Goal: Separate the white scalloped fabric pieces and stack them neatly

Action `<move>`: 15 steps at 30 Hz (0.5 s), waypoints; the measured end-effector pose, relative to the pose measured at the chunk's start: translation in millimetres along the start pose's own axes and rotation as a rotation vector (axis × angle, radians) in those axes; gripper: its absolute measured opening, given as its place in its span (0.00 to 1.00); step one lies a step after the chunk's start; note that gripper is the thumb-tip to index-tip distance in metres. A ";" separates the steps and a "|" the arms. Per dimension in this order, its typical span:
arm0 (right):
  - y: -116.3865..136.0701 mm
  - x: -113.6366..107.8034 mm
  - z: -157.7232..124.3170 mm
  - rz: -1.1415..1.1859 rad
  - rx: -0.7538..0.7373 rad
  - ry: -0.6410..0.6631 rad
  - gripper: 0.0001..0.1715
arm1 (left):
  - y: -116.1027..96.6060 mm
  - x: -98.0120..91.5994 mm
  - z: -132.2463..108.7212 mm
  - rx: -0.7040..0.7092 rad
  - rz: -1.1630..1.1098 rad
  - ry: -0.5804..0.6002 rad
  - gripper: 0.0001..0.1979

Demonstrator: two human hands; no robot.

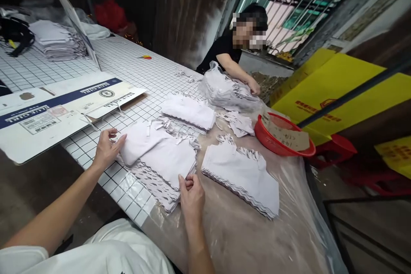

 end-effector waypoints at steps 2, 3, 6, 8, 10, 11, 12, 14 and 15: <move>2.9 -0.3 -0.5 0.015 -0.026 0.003 0.22 | 15.8 -4.5 -15.6 -0.149 -0.110 0.061 0.28; 4.2 -0.8 -1.1 0.020 -0.035 -0.005 0.22 | 22.1 -5.0 -23.3 -0.194 -0.148 0.091 0.30; 6.3 -2.4 -2.6 0.014 -0.061 -0.054 0.20 | 31.2 -4.6 -36.3 -0.222 -0.202 0.133 0.31; 6.0 -3.1 -3.1 0.004 -0.077 -0.079 0.18 | 28.8 -5.0 -34.3 -0.181 -0.189 0.113 0.30; 5.2 -3.7 -3.6 -0.006 -0.080 -0.086 0.17 | 21.9 -6.1 -27.3 -0.133 -0.132 0.088 0.29; 4.8 -3.8 -3.8 -0.009 -0.074 -0.085 0.16 | 17.8 -6.9 -23.6 -0.113 -0.100 0.076 0.28; 4.3 -3.7 -3.9 -0.009 -0.064 -0.082 0.16 | 13.9 -7.8 -20.6 -0.100 -0.071 0.067 0.28; 3.3 -2.7 -3.9 -0.001 -0.029 -0.082 0.17 | 8.7 -9.4 -17.7 -0.102 -0.042 0.041 0.28; 2.8 -1.5 -3.6 0.007 -0.010 -0.084 0.18 | 7.6 -9.8 -18.1 -0.116 -0.041 0.027 0.28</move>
Point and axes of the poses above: each hand's wrist, its own z-axis towards the middle knuckle, its own x-axis out of the palm, y = z × x, the point moved 3 cm from there along z, towards the middle knuckle, and after that the axes turned 10 degrees about -x, right-handed, at the moved point
